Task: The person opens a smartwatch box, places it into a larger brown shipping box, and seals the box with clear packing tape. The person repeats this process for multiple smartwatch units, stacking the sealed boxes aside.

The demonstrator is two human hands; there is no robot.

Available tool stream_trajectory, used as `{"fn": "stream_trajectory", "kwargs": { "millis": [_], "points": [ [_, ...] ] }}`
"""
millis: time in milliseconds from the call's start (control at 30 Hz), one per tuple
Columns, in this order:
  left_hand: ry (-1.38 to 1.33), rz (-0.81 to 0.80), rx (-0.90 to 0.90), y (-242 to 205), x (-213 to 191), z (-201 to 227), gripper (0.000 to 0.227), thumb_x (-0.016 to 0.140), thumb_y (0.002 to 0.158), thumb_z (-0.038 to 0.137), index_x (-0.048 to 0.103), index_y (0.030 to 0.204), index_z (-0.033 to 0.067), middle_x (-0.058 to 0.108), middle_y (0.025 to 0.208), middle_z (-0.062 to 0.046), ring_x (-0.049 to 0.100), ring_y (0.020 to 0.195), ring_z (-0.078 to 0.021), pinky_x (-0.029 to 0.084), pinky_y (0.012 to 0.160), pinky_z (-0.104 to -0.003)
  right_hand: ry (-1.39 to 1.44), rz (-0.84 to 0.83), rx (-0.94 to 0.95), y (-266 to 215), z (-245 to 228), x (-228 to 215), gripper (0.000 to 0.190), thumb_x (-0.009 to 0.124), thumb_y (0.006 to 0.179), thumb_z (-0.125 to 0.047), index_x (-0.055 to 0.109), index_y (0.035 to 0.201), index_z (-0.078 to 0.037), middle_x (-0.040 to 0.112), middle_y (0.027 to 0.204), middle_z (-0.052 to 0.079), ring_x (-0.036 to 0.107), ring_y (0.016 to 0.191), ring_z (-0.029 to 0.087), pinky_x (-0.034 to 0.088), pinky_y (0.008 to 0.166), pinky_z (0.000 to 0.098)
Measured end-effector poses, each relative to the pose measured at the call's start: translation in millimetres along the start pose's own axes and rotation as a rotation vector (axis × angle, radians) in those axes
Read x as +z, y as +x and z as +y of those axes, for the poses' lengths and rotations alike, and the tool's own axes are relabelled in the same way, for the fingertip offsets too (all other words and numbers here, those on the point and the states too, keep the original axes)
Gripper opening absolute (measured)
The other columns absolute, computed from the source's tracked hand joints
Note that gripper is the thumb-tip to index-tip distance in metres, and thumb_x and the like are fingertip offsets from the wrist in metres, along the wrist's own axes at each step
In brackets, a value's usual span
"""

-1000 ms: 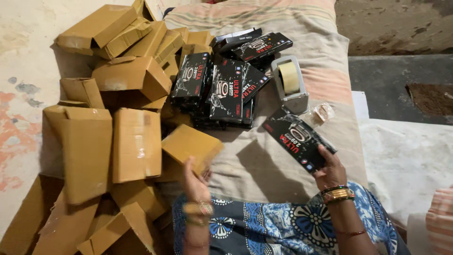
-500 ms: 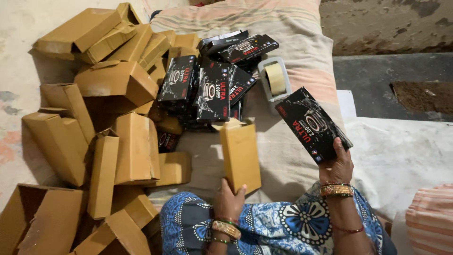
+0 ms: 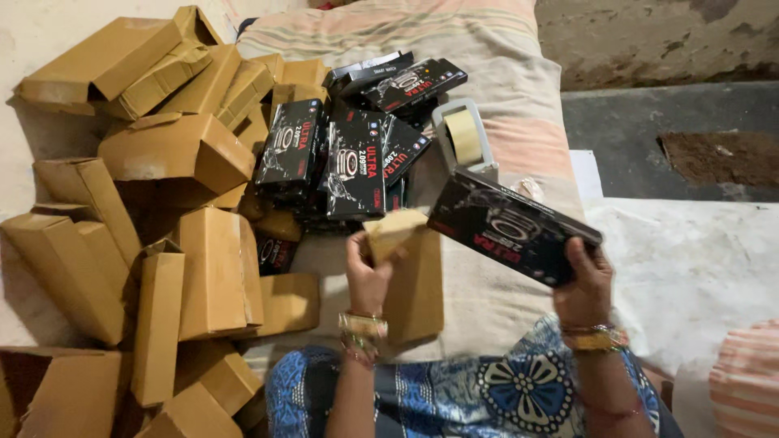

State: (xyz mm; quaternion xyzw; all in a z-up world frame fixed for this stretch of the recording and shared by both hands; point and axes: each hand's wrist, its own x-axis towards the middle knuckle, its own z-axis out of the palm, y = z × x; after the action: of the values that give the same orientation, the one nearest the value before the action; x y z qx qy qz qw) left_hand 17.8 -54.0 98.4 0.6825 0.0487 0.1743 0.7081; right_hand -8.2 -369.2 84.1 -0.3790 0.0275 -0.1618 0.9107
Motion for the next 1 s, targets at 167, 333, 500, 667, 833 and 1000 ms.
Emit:
{"fn": "stream_trajectory", "kwargs": {
  "millis": [167,333,500,667,833,1000],
  "points": [
    [-0.323,-0.214,-0.087,-36.3,12.1,27.3,0.059,0.081,0.077,0.003,0.052,0.128,0.004,0.068,0.114,-0.005,0.068,0.103,-0.0149,0.059,0.087,-0.031,-0.107,-0.329,-0.166,9.2,-71.4,12.9,0.018,0.073,0.108,-0.004,0.067,0.124,0.001,0.072,0.119,0.01,0.068,0.109,0.018,0.055,0.1,0.0331],
    [-0.194,-0.137,0.106,-30.0,23.4,27.8,0.038,0.077,0.09,0.008,0.061,0.124,0.0006,0.067,0.107,-0.005,0.063,0.096,-0.0114,0.054,0.083,-0.027,-0.765,-0.532,-0.264,9.6,-125.4,77.1,0.031,0.073,0.097,-0.008,0.065,0.125,0.004,0.072,0.109,0.009,0.068,0.1,0.013,0.056,0.086,0.0287],
    [-0.161,-0.028,0.199,-33.2,18.2,20.5,0.025,0.055,0.11,0.02,0.067,0.112,-0.0028,0.066,0.101,-0.002,0.055,0.095,-0.0096,0.046,0.083,-0.025,-1.099,-0.519,-0.162,5.2,-136.5,136.8,0.033,0.073,0.09,-0.004,0.067,0.12,0.006,0.073,0.099,0.012,0.069,0.091,0.014,0.056,0.075,0.0286],
    [-0.061,0.104,0.125,-35.9,23.5,20.7,0.039,0.043,0.111,0.026,0.069,0.105,-0.0025,0.064,0.085,-0.005,0.055,0.081,-0.0125,0.046,0.072,-0.029,-1.461,-0.56,-0.23,1.8,-136.8,178.1,0.034,0.078,0.085,-0.009,0.07,0.115,0.003,0.071,0.086,0.01,0.067,0.073,0.014,0.052,0.061,0.0299],
    [-0.03,0.103,0.184,-36.9,24.3,27.2,0.039,0.041,0.11,0.026,0.067,0.101,-0.0018,0.067,0.087,-0.004,0.06,0.083,-0.0114,0.05,0.076,-0.028,-1.68,-0.768,-0.221,5.1,-131.9,225.4,0.038,0.082,0.078,-0.023,0.073,0.11,-0.004,0.073,0.075,0.007,0.069,0.06,0.014,0.055,0.054,0.0306],
    [-0.081,0.094,0.14,-40.9,24.6,22.5,0.038,0.041,0.11,0.025,0.067,0.098,-0.0013,0.067,0.086,-0.004,0.059,0.081,-0.0109,0.049,0.075,-0.028,-1.639,-1.032,-0.31,4.0,-101.8,251.3,0.047,0.079,0.077,-0.033,0.07,0.113,-0.004,0.076,0.076,0.012,0.075,0.058,0.021,0.057,0.051,0.034]
  ]
}}
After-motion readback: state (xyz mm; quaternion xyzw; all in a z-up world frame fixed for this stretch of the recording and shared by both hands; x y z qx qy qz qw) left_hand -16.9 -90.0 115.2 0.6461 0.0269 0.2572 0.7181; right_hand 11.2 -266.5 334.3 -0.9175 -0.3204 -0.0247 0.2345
